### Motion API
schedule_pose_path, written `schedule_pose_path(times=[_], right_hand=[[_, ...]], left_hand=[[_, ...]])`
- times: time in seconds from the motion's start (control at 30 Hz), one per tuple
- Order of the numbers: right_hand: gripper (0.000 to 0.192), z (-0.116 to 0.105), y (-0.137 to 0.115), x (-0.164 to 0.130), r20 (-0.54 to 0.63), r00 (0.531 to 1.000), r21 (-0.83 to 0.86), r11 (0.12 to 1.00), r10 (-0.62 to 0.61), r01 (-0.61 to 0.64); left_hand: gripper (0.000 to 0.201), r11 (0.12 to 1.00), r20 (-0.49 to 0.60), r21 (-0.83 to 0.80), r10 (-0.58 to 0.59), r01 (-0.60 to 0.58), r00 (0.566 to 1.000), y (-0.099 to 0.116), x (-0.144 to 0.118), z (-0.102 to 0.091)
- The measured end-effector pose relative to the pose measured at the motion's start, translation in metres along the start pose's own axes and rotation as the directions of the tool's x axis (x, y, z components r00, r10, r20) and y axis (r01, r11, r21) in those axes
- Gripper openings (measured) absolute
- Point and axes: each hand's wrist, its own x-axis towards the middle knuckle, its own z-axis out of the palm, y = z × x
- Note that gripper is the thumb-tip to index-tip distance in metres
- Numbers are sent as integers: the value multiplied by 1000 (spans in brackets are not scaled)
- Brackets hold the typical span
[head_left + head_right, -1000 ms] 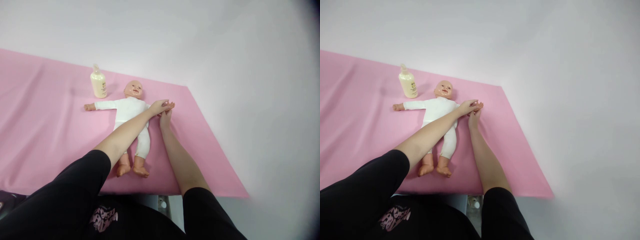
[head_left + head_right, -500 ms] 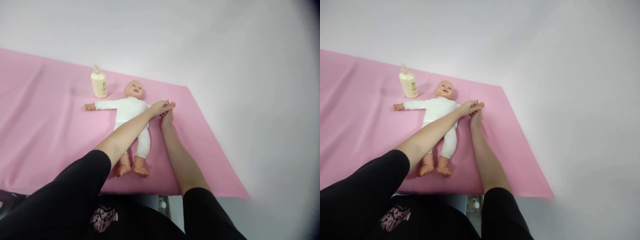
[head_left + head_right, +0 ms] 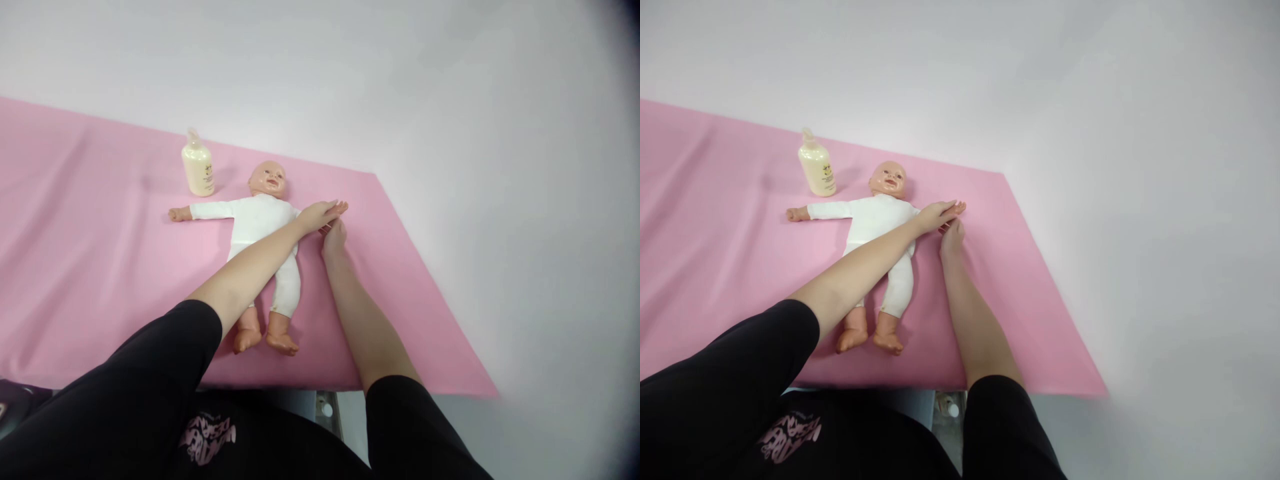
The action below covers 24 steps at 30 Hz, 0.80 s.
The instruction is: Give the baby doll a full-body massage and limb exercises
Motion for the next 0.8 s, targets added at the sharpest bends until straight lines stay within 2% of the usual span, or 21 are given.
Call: schedule_pose_path(times=[0.17, 0.33, 0.8], right_hand=[[35, 0, -5, 3, 61, 995, -9, 997, 83, -83], [35, -1, -8, 2, 80, 990, -16, 994, 113, -112], [36, 2, -8, -10, 52, 996, -54, 996, 76, -73]], left_hand=[[48, 997, 54, -66, 41, -38, 998, 2, -4, -3], [51, 995, 53, -99, 36, -31, 998, 7, -6, -5], [46, 989, 3, -145, -14, 14, 1000, 20, -12, -9]])
